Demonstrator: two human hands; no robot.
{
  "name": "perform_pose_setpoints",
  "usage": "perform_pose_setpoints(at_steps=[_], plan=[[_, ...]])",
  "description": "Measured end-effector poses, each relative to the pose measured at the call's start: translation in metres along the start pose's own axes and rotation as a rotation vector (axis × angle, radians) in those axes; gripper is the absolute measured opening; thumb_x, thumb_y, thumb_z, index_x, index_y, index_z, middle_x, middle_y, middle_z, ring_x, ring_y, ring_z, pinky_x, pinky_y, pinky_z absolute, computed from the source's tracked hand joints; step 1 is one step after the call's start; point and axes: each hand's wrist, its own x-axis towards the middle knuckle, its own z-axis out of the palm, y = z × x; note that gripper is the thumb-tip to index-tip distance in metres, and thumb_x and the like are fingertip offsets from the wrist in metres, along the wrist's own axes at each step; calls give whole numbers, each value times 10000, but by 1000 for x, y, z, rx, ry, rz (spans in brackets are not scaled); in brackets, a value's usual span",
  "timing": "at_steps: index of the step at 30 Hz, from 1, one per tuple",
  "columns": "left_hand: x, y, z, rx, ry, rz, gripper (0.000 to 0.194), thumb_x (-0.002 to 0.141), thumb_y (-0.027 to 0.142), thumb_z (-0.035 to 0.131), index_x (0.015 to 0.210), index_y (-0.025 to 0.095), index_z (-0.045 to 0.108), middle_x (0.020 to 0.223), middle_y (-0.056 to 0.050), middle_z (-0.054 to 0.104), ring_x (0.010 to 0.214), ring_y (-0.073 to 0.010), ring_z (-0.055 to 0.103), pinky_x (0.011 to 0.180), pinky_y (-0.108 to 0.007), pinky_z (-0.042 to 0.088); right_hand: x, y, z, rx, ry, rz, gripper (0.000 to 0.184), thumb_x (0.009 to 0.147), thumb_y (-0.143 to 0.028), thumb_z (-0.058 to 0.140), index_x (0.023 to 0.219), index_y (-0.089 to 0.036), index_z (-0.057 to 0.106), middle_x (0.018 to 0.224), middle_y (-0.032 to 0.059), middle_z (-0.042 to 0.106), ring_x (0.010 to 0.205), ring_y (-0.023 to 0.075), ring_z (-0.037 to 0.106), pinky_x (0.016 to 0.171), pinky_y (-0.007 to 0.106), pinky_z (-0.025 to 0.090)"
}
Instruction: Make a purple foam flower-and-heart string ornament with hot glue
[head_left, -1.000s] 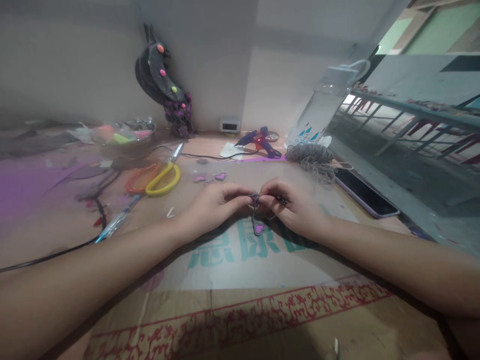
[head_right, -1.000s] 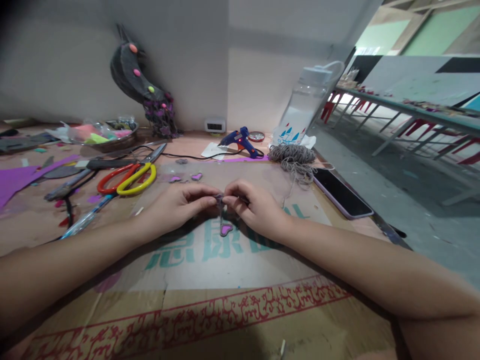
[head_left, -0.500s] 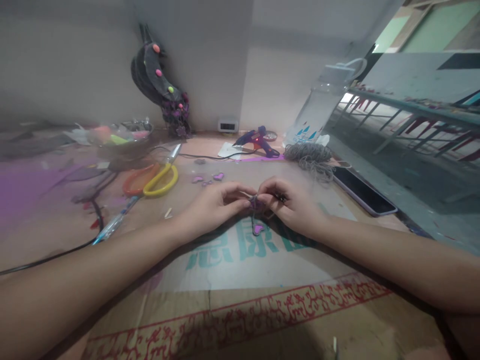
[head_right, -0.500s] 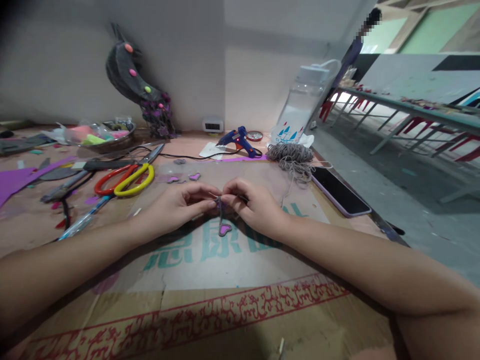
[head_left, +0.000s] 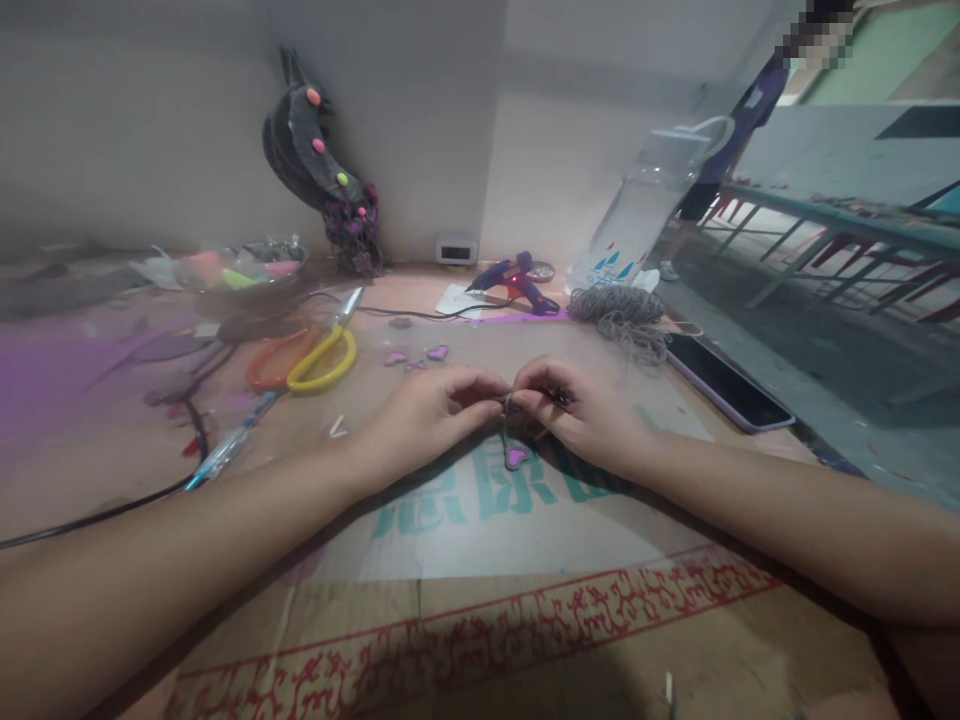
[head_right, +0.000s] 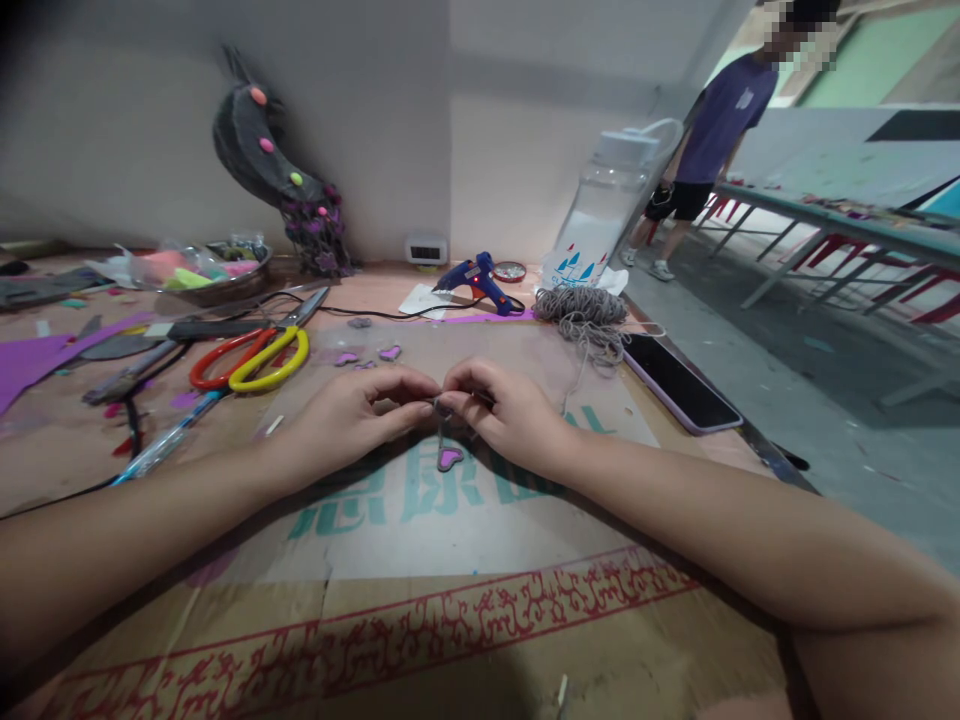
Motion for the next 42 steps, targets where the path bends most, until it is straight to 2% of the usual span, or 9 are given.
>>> perform_pose_setpoints(at_steps=[7, 11, 18, 24, 28, 31, 34, 39, 42], plan=[[5, -4, -1, 252, -35, 16, 251, 930, 256, 518, 1030, 217, 745, 1013, -47, 765, 941, -211, 670, 886, -337, 490, -2, 1, 1, 99, 12, 15, 118, 956, -289, 529, 884, -200, 555, 723, 6, 651, 608, 127, 630, 563, 244, 502], [6, -1, -4, 268, 43, 79, 278, 947, 273, 510, 1093, 198, 735, 1099, -71, 748, 1061, -242, 625, 968, -395, 447, -2, 2, 0, 41, 31, -33, 110, 953, -276, 533, 887, -196, 568, 742, 12, 654, 636, 129, 624, 583, 246, 496], [5, 4, -2, -41, -64, -4, 200, 907, 336, 603, 956, 196, 737, 996, -38, 736, 935, -187, 644, 836, -298, 474, 0, 2, -1, -59, 30, -81, 83, 929, -241, 550, 881, -198, 602, 770, 14, 662, 685, 137, 611, 619, 254, 480], [5, 6, -3, -407, -169, -302, 285, 906, 436, 605, 927, 162, 676, 662, -10, 682, 582, -123, 601, 540, -231, 402, 0, 4, 1, -55, 9, -62, 80, 934, -226, 541, 886, -196, 598, 775, 13, 661, 691, 139, 604, 630, 257, 464], [8, 6, -5, -582, -165, -353, 243, 882, 390, 652, 860, 149, 634, 748, -36, 714, 596, -106, 636, 535, -216, 409, 2, 9, 1, -79, 95, -36, 139, 933, -270, 561, 1042, -184, 571, 828, 28, 600, 723, 155, 572, 638, 275, 466], [10, 5, -3, -631, -121, -401, 243, 857, 373, 682, 826, 144, 606, 729, -20, 687, 585, -99, 631, 537, -214, 419, 9, 9, -12, -145, 228, -56, 266, 964, -297, 514, 1198, -172, 528, 975, 74, 574, 848, 188, 572, 734, 323, 489], [11, 1, -1, -634, -96, -426, 246, 864, 367, 669, 832, 132, 603, 695, -9, 661, 577, -94, 618, 531, -205, 411, 19, 4, -38, -189, 294, -102, 302, 1025, -380, 411, 1218, -202, 561, 1067, 96, 599, 971, 224, 583, 869, 392, 479], [11, -5, -1, -640, -111, -420, 236, 873, 352, 656, 869, 119, 621, 727, -15, 665, 583, -90, 610, 529, -200, 390, 27, -7, -81, -108, 392, -124, 396, 1033, -519, 358, 1215, -251, 584, 900, 46, 641, 785, 183, 623, 756, 354, 510], [12, -4, -3, -628, -132, -404, 208, 890, 318, 635, 899, 111, 642, 772, -20, 676, 597, -78, 606, 533, -194, 369, 22, -15, -92, -247, 395, -100, 414, 1029, -535, 360, 1279, -262, 548, 670, -14, 554, 585, 165, 538, 649, 341, 478]])
